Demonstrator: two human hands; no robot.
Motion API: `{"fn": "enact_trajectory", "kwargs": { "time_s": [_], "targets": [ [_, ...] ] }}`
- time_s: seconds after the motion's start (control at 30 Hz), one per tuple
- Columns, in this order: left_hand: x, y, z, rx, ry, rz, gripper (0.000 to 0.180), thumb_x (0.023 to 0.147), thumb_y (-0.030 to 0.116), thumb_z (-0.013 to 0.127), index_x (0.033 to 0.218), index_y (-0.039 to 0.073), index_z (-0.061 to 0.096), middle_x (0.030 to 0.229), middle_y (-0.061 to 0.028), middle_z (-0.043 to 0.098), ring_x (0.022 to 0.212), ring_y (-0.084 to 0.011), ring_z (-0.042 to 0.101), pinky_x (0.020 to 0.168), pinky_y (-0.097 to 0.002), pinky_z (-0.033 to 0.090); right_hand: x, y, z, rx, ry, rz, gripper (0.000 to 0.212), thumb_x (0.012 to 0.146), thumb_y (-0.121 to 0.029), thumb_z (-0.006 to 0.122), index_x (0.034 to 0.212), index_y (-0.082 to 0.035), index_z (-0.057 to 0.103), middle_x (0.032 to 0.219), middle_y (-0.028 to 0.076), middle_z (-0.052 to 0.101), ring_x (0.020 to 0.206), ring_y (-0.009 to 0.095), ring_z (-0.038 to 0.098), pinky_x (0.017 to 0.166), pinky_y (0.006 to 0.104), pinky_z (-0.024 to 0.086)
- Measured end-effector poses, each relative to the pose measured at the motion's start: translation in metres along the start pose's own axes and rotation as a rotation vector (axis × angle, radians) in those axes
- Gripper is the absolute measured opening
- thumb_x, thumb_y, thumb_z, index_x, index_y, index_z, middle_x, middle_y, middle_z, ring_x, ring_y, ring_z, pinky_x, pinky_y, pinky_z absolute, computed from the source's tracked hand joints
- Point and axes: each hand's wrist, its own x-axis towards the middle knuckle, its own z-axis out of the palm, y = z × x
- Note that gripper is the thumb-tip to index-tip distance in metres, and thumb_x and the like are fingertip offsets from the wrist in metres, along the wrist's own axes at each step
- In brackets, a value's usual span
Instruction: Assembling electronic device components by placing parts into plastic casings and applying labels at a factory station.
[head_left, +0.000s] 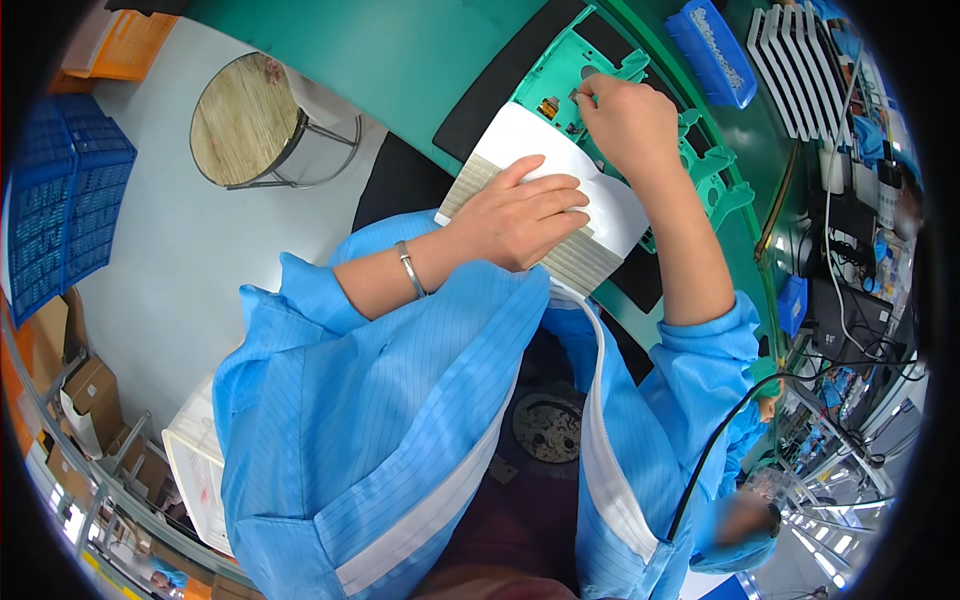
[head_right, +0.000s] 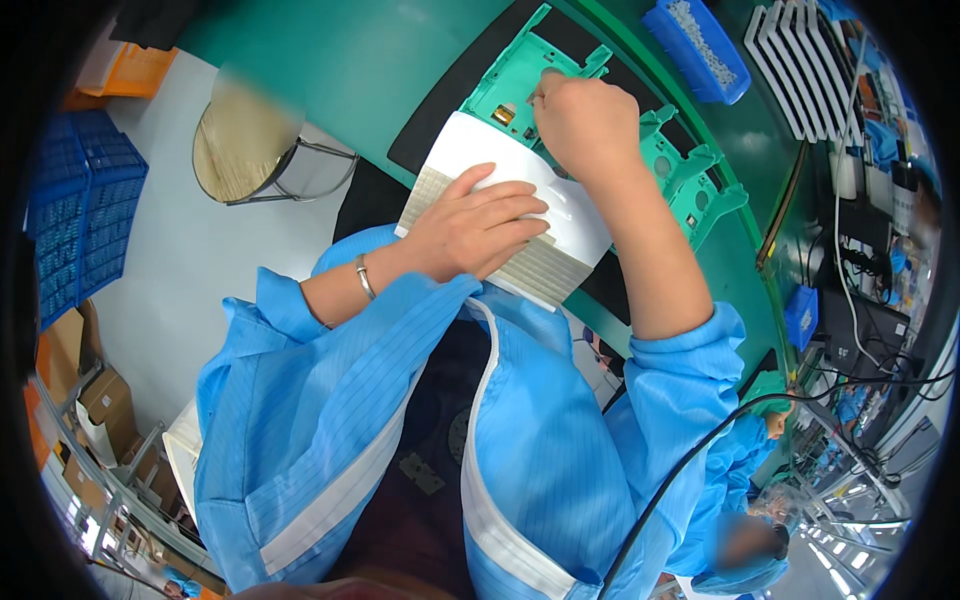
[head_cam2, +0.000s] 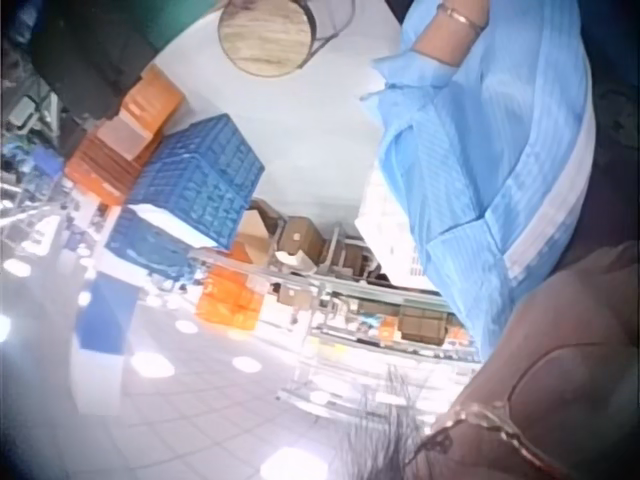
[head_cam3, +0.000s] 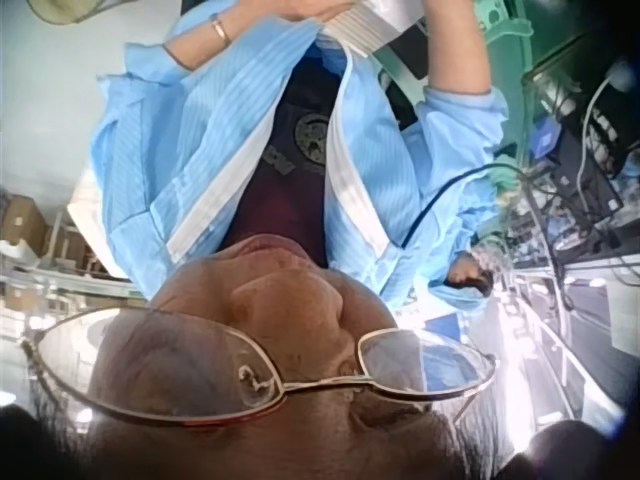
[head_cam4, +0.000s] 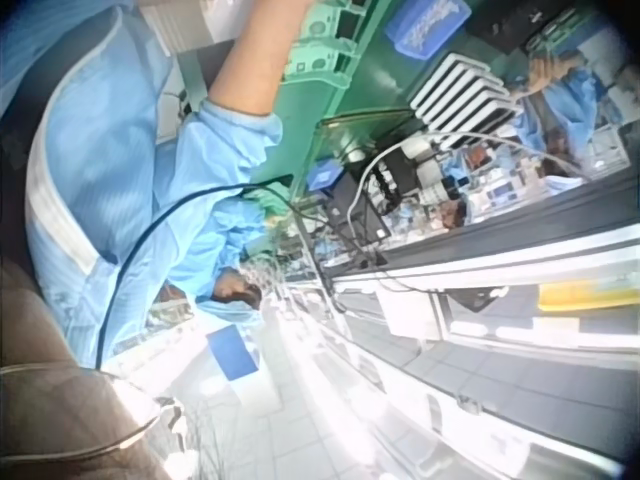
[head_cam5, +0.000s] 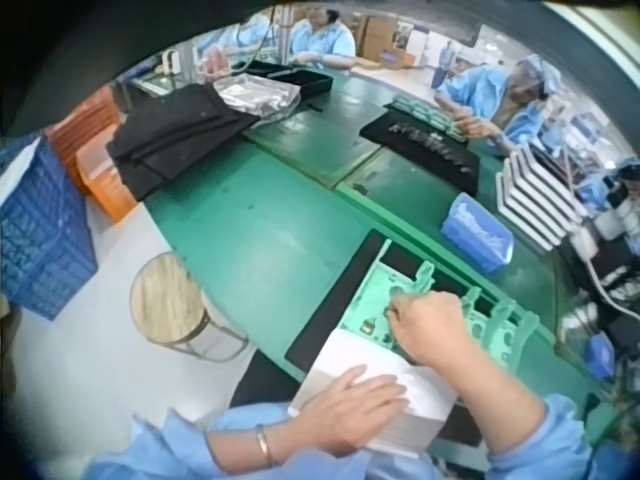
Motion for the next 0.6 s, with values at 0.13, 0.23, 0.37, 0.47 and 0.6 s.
{"fn": "enact_trajectory", "kwargs": {
  "time_s": [0.13,0.23,0.37,0.47,0.6],
  "targets": [
    [0.000,-0.001,0.001,-0.032,-0.024,0.008,0.028,0.078,0.007,0.066,0.105,0.010,0.062,0.114,-0.0053,0.060,0.115,-0.0201,0.053,0.105,-0.0439,0.030,-0.003,0.002,-0.004,0.052,-0.013,0.044,0.015,0.082,-0.022,0.058,0.084,-0.011,0.067,0.068,0.012,0.065,0.062,0.031,0.064,0.057,0.0404,0.051],
    [0.002,-0.002,-0.009,-0.057,-0.021,-0.019,0.034,0.078,0.006,0.065,0.111,0.010,0.059,0.118,-0.0082,0.058,0.118,-0.0235,0.051,0.104,-0.0455,0.031,-0.013,0.007,-0.013,0.200,0.042,0.094,0.019,0.082,-0.023,0.059,0.091,-0.010,0.069,0.072,0.013,0.066,0.066,0.032,0.064,0.060,0.0388,0.052],
    [0.001,-0.002,-0.042,0.109,0.110,-0.131,0.044,0.076,0.005,0.066,0.119,0.007,0.055,0.124,-0.0116,0.055,0.120,-0.0288,0.050,0.103,-0.0459,0.033,-0.044,0.023,-0.030,0.604,-0.025,0.282,0.028,0.082,-0.024,0.063,0.102,-0.006,0.067,0.077,0.012,0.067,0.068,0.026,0.064,0.064,0.0357,0.051],
    [-0.008,-0.007,-0.058,0.042,0.163,-0.334,0.052,0.078,0.007,0.065,0.127,0.006,0.048,0.125,-0.0127,0.053,0.117,-0.0295,0.050,0.101,-0.0441,0.035,-0.070,0.030,-0.042,0.700,-0.126,0.241,0.033,0.081,-0.024,0.066,0.108,-0.005,0.065,0.086,0.011,0.065,0.075,0.021,0.062,0.070,0.0325,0.050],
    [-0.013,-0.001,-0.066,-0.117,0.044,-0.582,0.058,0.079,0.006,0.065,0.132,0.004,0.042,0.126,-0.0125,0.053,0.115,-0.0273,0.052,0.098,-0.0380,0.040,-0.087,0.022,-0.051,0.746,-0.322,0.212,0.038,0.080,-0.020,0.065,0.117,-0.008,0.060,0.096,0.013,0.066,0.085,0.026,0.064,0.077,0.0341,0.050]
  ]
}}
